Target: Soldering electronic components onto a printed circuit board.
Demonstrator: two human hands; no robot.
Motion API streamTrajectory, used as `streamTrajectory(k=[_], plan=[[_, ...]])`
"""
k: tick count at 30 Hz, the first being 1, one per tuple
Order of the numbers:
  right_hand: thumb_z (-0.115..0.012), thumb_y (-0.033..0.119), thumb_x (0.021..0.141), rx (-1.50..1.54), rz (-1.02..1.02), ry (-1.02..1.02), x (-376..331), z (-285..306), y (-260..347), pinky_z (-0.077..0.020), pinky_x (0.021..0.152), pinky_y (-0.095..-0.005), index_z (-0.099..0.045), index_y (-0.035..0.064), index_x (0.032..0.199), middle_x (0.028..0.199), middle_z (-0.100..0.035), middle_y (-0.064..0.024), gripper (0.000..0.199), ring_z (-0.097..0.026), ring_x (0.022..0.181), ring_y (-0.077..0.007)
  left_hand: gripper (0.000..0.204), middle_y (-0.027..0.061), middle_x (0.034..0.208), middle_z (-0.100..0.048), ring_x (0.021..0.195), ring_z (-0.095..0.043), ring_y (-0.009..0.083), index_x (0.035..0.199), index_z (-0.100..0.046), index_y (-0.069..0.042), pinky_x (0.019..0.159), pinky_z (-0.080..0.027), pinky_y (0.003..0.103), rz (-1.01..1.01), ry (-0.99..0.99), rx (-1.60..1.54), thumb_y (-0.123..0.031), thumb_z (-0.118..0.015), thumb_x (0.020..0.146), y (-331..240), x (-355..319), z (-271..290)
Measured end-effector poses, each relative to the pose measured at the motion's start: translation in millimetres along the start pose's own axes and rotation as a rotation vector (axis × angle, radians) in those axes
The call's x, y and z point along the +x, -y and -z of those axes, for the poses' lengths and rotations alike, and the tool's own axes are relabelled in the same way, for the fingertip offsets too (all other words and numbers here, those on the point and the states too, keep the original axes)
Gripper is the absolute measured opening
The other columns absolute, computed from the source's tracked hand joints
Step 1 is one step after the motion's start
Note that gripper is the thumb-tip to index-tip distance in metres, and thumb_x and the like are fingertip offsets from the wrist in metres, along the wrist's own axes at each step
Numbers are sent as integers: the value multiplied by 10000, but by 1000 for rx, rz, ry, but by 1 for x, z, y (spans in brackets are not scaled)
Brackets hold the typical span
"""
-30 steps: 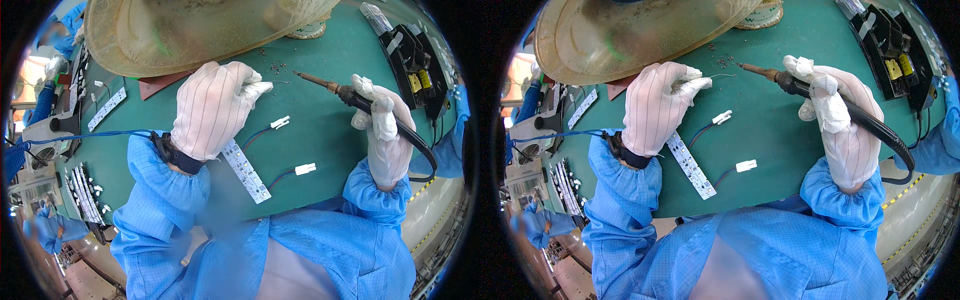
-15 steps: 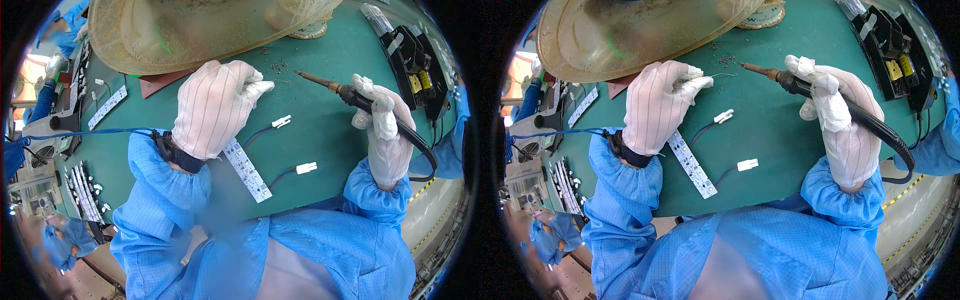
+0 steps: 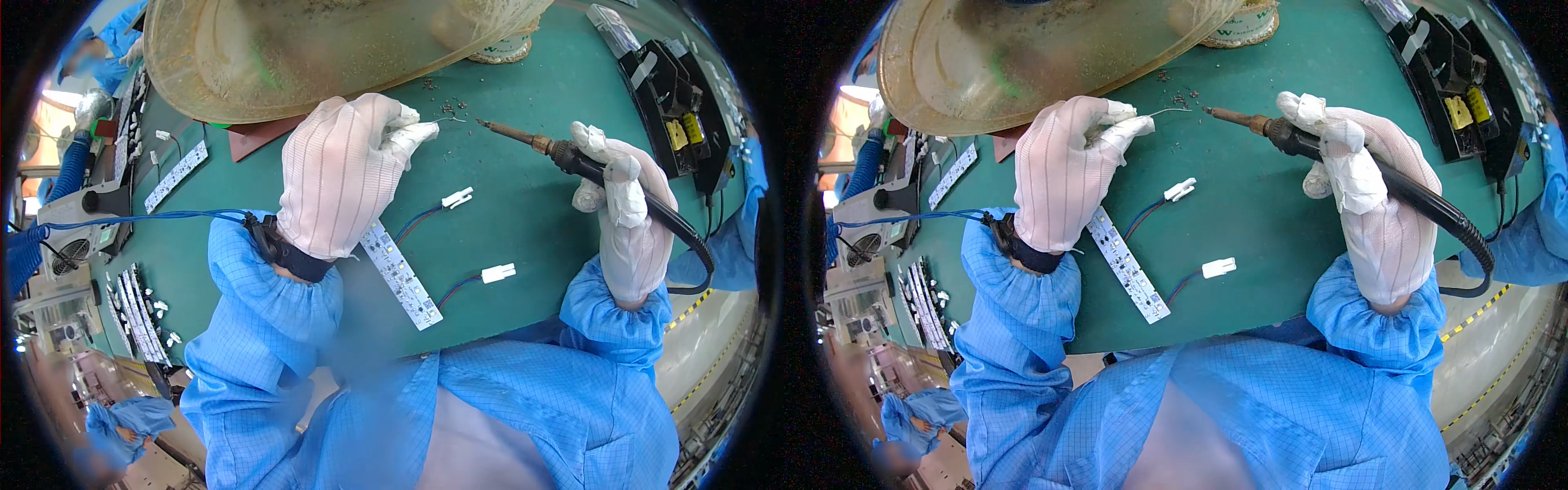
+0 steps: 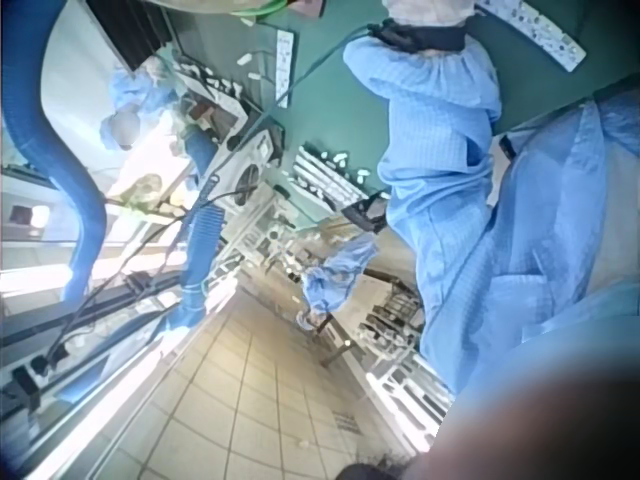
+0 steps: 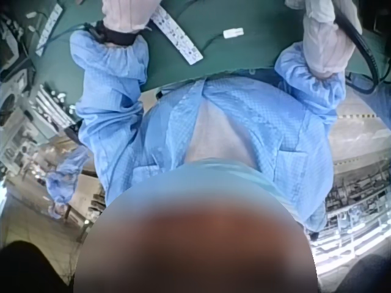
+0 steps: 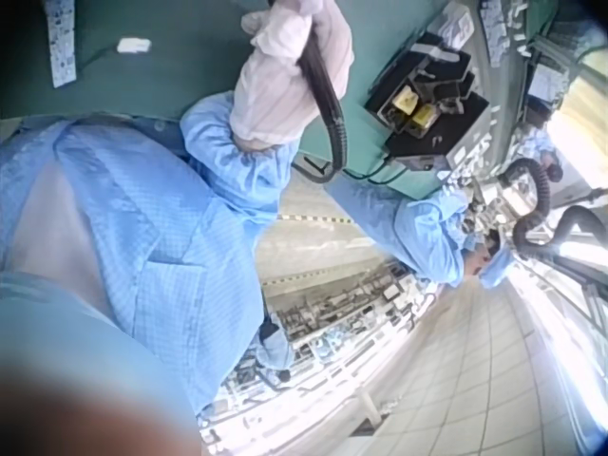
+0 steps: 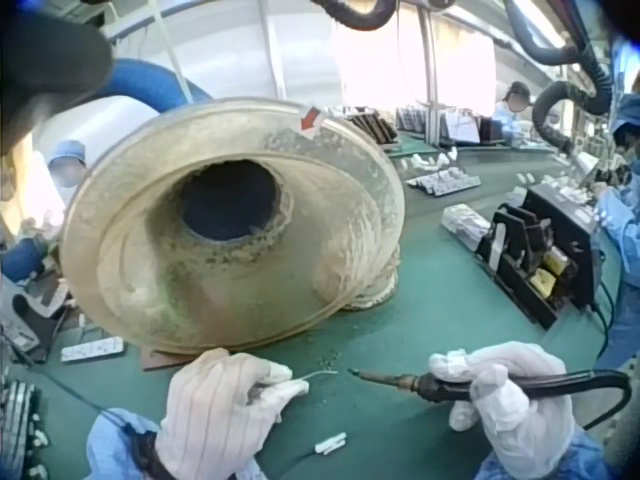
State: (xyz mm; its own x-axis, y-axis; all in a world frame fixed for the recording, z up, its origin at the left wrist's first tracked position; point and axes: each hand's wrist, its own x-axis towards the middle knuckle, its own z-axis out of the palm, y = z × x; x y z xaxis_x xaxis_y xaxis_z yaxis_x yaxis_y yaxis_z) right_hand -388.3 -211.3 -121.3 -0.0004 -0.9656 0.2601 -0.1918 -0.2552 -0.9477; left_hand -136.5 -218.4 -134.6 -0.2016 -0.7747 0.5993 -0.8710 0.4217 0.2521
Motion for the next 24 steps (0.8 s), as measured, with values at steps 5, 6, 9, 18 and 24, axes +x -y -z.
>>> streamTrajectory(k=[5, 6, 9, 18, 24], plan=[[-611, 281, 929, 19, -28, -3, 1, 0, 0, -460, 589, -226, -673, -14, 1002, 923, -679, -89, 310, -569, 627, -100, 225, 65, 692, -650, 634, -613, 214, 825, -671, -46, 625, -489, 321, 27, 40, -7, -191, -797, 708, 0, 1, 2], [-597, 336, 929, -17, -27, 3, 1, 0, 0, -442, 581, -222, -659, -24, 1025, 960, -682, -109, 378, -550, 624, -98, 225, 65, 692, -650, 634, -613, 214, 825, -671, -46, 625, -489, 321, 26, 38, -8, -191, -797, 708, -1, 1, 3], [-582, 388, 930, -51, -16, 8, 1, 1, -3, -425, 574, -219, -645, -33, 1051, 999, -686, -131, 443, -532, 622, -96, 224, 60, 682, -647, 639, -612, 214, 823, -674, -49, 623, -487, 324, 31, 54, -43, -198, -796, 709, -3, 2, 4], [-575, 377, 937, -64, -7, 26, 0, 1, -2, -430, 583, -227, -651, -33, 1055, 983, -689, -120, 433, -526, 631, -91, 212, 64, 694, -650, 662, -612, 221, 823, -677, -55, 628, -484, 331, 9, 52, -32, -194, -791, 711, -3, 0, 3], [-581, 401, 929, -53, -22, 36, 0, 1, 0, -430, 583, -228, -657, -31, 1048, 963, -690, -110, 454, -521, 632, -92, 211, 63, 688, -648, 664, -611, 228, 822, -675, -58, 635, -482, 336, 13, 60, -49, -199, -788, 713, -4, 1, 4]])
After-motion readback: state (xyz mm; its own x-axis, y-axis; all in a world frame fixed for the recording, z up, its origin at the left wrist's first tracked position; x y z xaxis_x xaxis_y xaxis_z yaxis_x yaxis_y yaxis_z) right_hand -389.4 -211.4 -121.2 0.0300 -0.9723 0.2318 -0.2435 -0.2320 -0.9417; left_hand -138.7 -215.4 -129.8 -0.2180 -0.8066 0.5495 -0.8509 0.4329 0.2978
